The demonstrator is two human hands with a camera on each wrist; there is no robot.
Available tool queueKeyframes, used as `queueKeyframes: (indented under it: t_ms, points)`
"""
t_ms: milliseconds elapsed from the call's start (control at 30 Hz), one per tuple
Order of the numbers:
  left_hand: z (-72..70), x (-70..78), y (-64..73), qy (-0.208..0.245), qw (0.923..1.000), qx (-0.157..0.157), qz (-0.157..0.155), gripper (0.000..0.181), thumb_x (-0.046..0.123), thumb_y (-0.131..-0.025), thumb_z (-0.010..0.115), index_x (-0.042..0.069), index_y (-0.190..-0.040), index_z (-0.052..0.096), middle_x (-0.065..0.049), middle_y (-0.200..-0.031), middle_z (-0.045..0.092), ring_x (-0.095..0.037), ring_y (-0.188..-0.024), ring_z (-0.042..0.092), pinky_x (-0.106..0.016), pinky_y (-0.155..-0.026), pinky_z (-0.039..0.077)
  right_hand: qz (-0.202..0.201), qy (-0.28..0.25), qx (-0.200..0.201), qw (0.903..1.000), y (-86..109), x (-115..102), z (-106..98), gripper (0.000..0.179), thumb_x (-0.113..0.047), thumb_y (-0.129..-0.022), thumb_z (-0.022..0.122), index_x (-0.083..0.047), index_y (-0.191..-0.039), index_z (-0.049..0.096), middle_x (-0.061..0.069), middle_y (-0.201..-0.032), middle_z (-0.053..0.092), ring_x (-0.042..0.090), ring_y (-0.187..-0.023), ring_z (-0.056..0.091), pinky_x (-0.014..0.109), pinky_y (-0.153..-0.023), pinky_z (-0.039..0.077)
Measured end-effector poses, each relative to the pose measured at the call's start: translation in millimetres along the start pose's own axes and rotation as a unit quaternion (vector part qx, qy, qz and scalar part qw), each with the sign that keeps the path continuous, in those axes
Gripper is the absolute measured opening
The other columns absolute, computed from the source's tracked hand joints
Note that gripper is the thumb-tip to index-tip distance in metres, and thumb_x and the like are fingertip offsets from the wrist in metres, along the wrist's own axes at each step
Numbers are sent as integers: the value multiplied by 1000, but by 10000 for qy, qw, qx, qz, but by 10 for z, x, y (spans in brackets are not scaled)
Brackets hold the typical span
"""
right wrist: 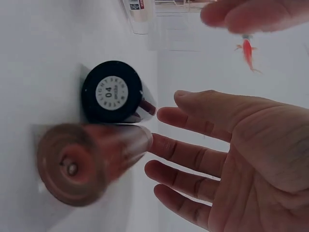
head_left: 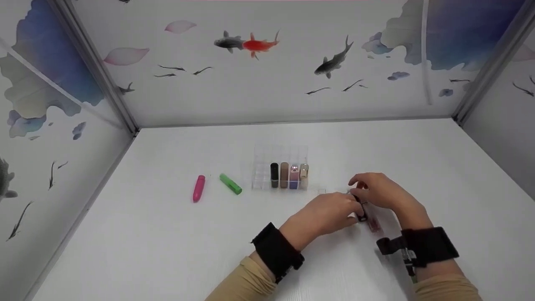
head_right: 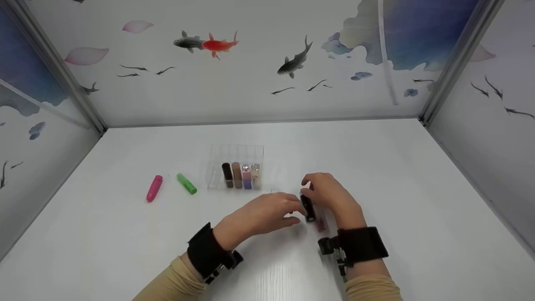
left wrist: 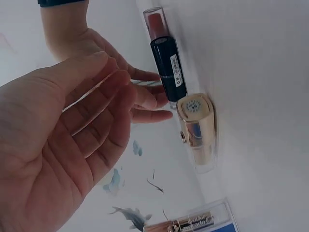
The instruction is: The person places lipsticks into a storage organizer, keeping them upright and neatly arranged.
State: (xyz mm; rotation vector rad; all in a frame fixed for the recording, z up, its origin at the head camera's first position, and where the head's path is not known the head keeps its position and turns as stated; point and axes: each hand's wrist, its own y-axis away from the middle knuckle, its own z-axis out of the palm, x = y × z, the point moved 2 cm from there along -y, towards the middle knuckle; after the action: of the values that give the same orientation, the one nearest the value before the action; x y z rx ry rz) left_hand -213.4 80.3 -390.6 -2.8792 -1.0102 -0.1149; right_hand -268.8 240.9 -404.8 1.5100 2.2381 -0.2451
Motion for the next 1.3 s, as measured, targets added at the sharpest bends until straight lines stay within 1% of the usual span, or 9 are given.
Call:
queueKeyframes:
  t_ms: [200,367,533,700,833,1000,1100,1200,1300]
  points:
    - [103,97,-36,-485,9987,-66,127,17,24,-94,58,30,-106,69,14,-104,64,0,-100,60,-14,-78,50,-118,124,96,9998,-45,-5,64,26,-17,-91,57,-2,-110,65,9,-87,66,16,-73,56,29,-63,45]
    - [180,116,-23,-838,9963,-73,202,25,21,-98,51,32,-116,65,15,-116,63,-2,-112,56,-15,-83,51,-207,153,71,9996,-64,-6,98,24,-16,-91,59,-2,-109,67,7,-83,66,15,-70,54,29,-64,44]
    - [205,114,-7,-984,9946,-260,187,29,23,-99,49,35,-123,59,16,-126,57,-1,-120,51,-18,-81,52,-350,219,66,9991,-85,-19,123,22,-14,-90,59,-2,-106,68,6,-82,66,14,-71,54,32,-68,45]
    - [205,133,0,-1189,9913,-542,161,29,24,-100,46,34,-125,58,9,-129,50,-6,-118,50,-21,-77,54,-236,209,24,9995,-102,-47,143,23,-15,-89,60,-2,-105,69,8,-86,65,18,-76,54,35,-70,45]
    - [221,136,11,-1330,9892,-603,142,27,23,-101,45,30,-120,61,6,-127,48,-8,-112,52,-21,-74,54,-70,165,-1,9998,-124,-58,171,22,-16,-88,61,-1,-104,69,9,-90,66,20,-80,56,37,-74,47]
    - [219,127,8,-1344,9888,-622,202,28,24,-101,43,31,-123,58,5,-127,48,-9,-109,53,-22,-72,55,-3,-38,132,9999,-136,-45,179,23,-15,-88,62,0,-104,68,9,-86,65,19,-76,55,34,-70,46]
    - [199,124,8,-1303,9893,-623,193,29,22,-100,45,32,-125,57,5,-126,48,-8,-105,56,-21,-70,55,44,-234,216,9995,-133,-46,161,24,-16,-88,61,-1,-105,68,9,-85,65,17,-74,55,32,-67,45]
    - [176,114,6,-1202,9909,-582,178,29,19,-100,47,28,-124,58,4,-124,49,-7,-100,58,-18,-72,53,58,-441,274,9986,-125,-52,121,24,-16,-88,61,-2,-105,69,10,-89,66,17,-74,55,29,-64,44]
    - [150,80,5,-984,9940,-465,101,26,16,-99,48,22,-121,61,3,-121,51,-6,-95,60,-15,-75,51,-5,-732,301,9969,-107,-50,75,24,-17,-90,60,-3,-107,69,12,-97,67,19,-79,60,29,-64,45]
